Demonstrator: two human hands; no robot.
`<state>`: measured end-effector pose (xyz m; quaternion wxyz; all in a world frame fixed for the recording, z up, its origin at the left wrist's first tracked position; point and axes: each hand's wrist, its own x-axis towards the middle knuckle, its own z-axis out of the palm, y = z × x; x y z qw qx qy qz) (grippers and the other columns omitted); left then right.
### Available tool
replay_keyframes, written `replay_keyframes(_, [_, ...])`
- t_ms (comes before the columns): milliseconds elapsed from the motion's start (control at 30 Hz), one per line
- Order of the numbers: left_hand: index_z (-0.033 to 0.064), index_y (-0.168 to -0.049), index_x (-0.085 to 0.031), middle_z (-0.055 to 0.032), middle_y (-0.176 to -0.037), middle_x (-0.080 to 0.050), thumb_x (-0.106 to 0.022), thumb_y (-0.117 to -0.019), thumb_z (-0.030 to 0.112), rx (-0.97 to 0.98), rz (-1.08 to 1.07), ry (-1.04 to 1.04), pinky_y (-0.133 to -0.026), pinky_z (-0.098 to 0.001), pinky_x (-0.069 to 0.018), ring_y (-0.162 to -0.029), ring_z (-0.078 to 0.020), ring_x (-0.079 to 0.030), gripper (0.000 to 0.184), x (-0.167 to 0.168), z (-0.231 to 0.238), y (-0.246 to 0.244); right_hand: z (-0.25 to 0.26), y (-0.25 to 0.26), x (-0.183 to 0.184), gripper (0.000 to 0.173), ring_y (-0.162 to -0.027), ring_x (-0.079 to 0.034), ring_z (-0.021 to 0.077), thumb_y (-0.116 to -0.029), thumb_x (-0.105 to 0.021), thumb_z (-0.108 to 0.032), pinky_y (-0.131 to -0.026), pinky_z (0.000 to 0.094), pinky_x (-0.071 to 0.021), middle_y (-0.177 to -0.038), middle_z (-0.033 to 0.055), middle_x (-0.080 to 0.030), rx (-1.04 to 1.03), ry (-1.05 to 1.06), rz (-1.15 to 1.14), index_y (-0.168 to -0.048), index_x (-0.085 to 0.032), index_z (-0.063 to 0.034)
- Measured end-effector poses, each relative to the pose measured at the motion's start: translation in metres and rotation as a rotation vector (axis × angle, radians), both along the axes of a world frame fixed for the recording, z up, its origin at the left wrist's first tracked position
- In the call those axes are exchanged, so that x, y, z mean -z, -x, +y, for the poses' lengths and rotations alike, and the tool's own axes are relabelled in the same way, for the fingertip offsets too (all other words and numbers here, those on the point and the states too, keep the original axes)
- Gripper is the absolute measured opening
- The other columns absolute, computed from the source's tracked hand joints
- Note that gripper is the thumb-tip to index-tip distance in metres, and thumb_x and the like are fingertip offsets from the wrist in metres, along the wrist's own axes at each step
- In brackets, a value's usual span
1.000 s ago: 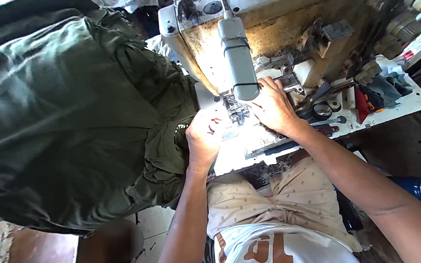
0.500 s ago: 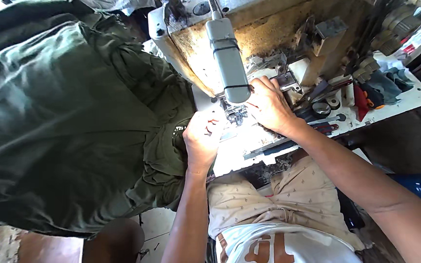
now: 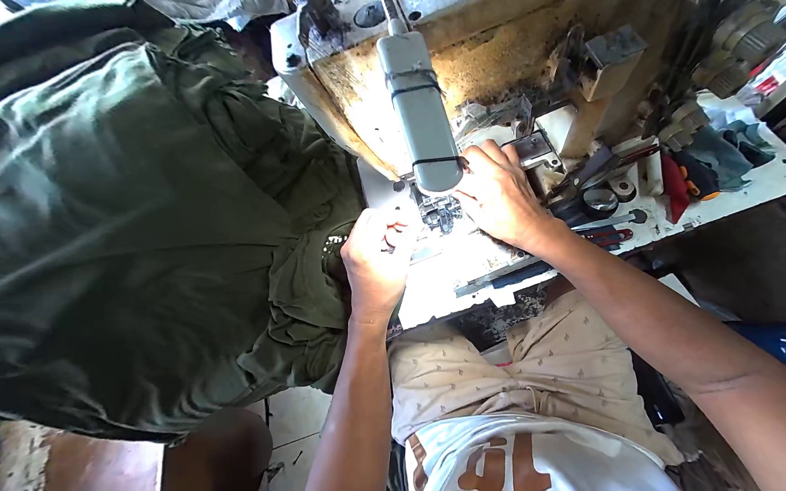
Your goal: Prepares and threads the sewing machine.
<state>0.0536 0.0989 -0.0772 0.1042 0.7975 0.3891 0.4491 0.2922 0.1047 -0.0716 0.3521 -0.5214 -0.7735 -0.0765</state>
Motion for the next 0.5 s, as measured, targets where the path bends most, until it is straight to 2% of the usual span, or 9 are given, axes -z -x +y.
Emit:
replay_keyframes(300, [0.0081, -0.107, -0.071, -0.0004, -0.096, -0.063, -0.075, -0.0931, 0.014, -0.002, 0.006, 0.009, -0.065, -0.0201, -0.049, -0.077, -0.0048, -0.058, 0.016, 0.0005, -0.0002, -0.0001, 0.0008, 0.0007, -0.0009, 0.022, -0.107, -0.057, 0.0282, -0.1002, -0.056, -0.022, -0.09, 0.047, -0.0421, -0.104, 0.0069, -0.064, 0.014, 0.02, -0.04, -0.09, -0.073, -0.0126])
replay_keyframes(500, [0.0081, -0.107, -0.07, 0.0, -0.095, -0.063, -0.075, -0.0925, 0.013, -0.01, 0.007, 0.013, -0.065, -0.0198, -0.0497, -0.077, -0.0046, -0.058, 0.017, 0.0009, 0.0001, -0.0002, 0.002, -0.0036, 0.0037, 0.022, -0.106, -0.058, 0.0265, -0.0992, -0.056, -0.019, -0.09, 0.0455, -0.0433, -0.104, 0.0071, -0.064, -0.015, -0.016, 0.054, -0.086, -0.071, -0.0115])
